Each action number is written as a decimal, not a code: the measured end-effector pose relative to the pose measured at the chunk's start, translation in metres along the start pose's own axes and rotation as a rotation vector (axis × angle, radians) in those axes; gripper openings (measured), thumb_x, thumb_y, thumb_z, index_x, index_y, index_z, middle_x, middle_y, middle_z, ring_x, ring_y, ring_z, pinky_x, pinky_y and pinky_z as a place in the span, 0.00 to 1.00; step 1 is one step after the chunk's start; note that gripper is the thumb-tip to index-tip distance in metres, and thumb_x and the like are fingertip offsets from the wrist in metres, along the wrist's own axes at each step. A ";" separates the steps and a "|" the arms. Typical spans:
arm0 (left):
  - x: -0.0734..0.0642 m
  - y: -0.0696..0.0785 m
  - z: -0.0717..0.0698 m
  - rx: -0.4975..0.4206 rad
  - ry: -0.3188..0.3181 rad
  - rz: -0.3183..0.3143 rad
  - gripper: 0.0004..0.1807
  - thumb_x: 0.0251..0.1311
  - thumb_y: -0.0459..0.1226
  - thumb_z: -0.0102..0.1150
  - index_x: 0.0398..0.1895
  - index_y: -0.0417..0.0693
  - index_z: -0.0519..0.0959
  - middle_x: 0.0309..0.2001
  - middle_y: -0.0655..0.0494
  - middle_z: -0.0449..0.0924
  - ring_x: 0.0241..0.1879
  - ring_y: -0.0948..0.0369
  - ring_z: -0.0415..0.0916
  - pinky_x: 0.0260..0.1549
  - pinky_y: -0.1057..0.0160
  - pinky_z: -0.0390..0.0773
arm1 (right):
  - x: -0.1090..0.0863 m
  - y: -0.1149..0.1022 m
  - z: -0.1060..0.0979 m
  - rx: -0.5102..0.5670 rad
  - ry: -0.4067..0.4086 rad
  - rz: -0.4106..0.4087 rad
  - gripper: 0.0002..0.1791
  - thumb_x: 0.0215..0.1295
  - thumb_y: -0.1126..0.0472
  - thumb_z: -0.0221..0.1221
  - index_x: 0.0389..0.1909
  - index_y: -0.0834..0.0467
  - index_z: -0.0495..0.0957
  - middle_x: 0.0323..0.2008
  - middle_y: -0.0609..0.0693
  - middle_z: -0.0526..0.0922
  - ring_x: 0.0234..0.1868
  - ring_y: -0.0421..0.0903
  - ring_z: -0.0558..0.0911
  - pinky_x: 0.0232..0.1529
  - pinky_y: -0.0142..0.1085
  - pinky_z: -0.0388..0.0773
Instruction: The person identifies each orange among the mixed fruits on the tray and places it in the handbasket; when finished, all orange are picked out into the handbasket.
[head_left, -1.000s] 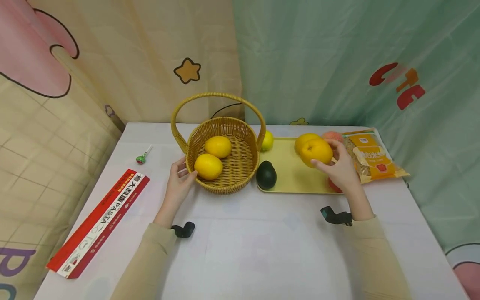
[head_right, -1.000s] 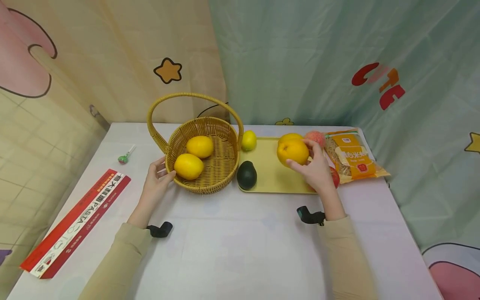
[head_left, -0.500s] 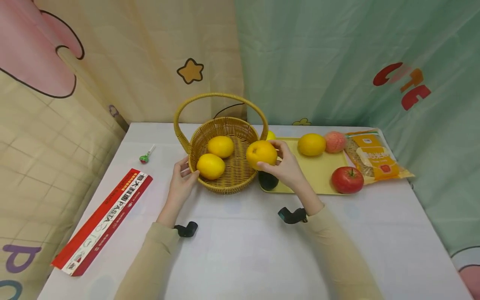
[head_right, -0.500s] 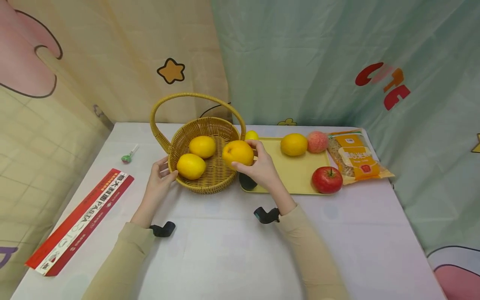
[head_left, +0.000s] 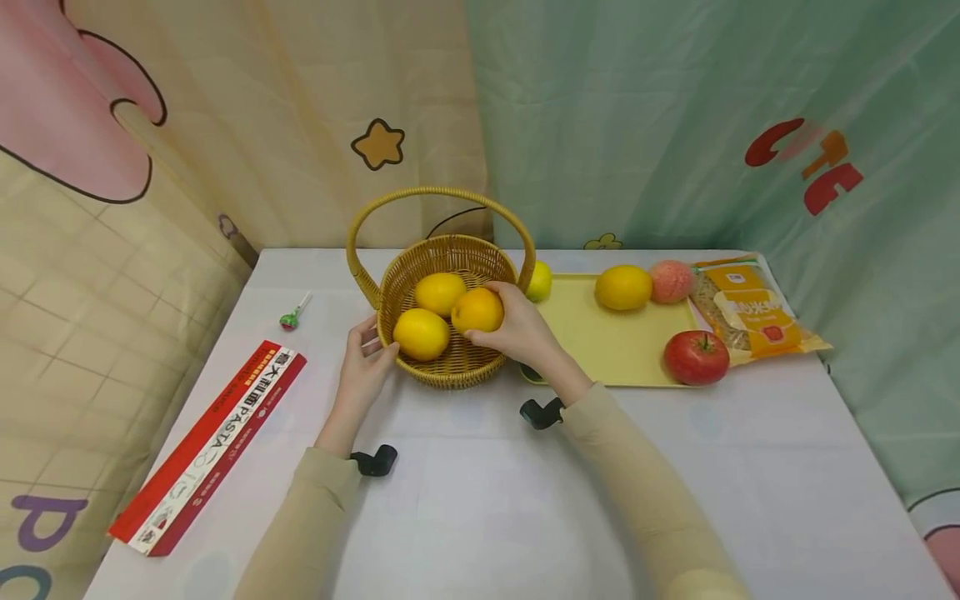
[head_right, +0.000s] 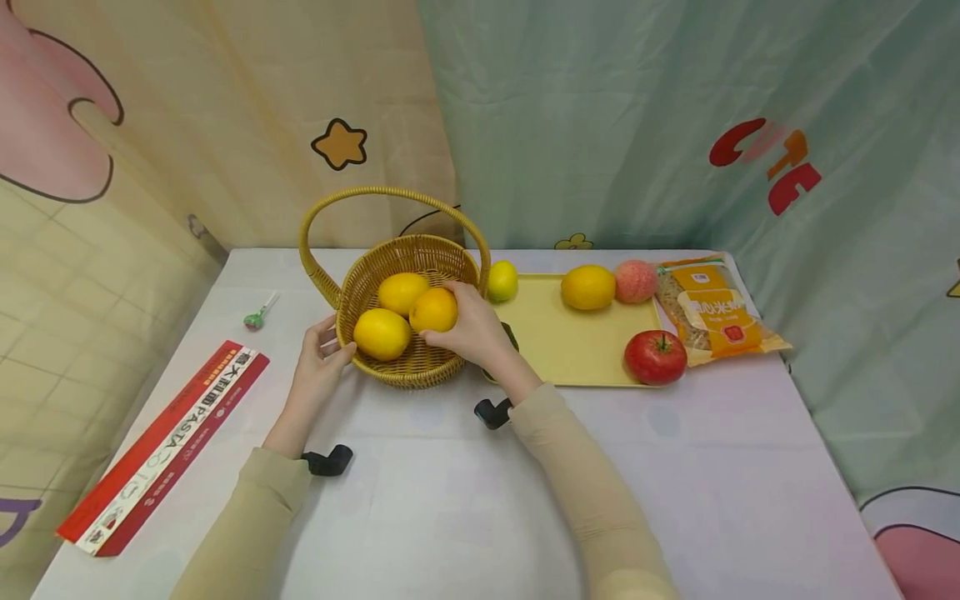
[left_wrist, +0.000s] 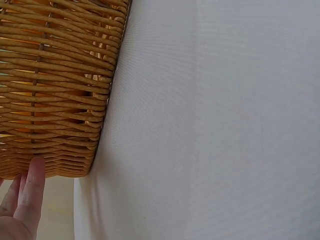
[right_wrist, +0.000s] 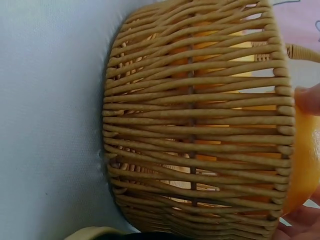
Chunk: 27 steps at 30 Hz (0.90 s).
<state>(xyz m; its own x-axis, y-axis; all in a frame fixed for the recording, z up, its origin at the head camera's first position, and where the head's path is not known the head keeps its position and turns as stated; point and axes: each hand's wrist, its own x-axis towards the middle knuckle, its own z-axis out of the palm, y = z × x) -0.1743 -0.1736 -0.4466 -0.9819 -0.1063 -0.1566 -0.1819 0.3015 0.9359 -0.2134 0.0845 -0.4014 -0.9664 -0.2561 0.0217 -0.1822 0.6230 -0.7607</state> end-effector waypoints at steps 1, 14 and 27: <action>0.000 0.000 0.000 -0.002 0.000 -0.004 0.36 0.69 0.38 0.54 0.76 0.53 0.52 0.69 0.43 0.59 0.65 0.49 0.65 0.60 0.49 0.76 | 0.002 0.000 0.001 -0.021 -0.004 -0.001 0.46 0.52 0.47 0.70 0.69 0.58 0.63 0.65 0.56 0.70 0.63 0.53 0.73 0.66 0.49 0.71; -0.001 0.002 0.001 -0.008 0.013 -0.019 0.35 0.69 0.38 0.54 0.76 0.52 0.53 0.69 0.43 0.60 0.66 0.49 0.65 0.61 0.49 0.75 | 0.020 0.005 0.013 -0.249 -0.018 -0.058 0.46 0.53 0.48 0.71 0.69 0.62 0.63 0.64 0.59 0.70 0.63 0.56 0.73 0.66 0.47 0.71; -0.003 0.004 0.002 -0.002 0.015 0.025 0.34 0.70 0.37 0.53 0.76 0.50 0.53 0.69 0.41 0.59 0.65 0.48 0.64 0.61 0.48 0.74 | 0.036 0.004 0.021 -0.414 -0.045 -0.039 0.47 0.57 0.44 0.69 0.70 0.66 0.61 0.64 0.64 0.71 0.61 0.60 0.76 0.62 0.50 0.74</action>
<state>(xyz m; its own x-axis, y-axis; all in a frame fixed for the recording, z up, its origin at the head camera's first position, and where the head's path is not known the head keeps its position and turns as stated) -0.1717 -0.1705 -0.4427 -0.9852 -0.1134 -0.1285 -0.1574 0.3026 0.9400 -0.2447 0.0624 -0.4178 -0.9502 -0.3115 0.0095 -0.2845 0.8544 -0.4347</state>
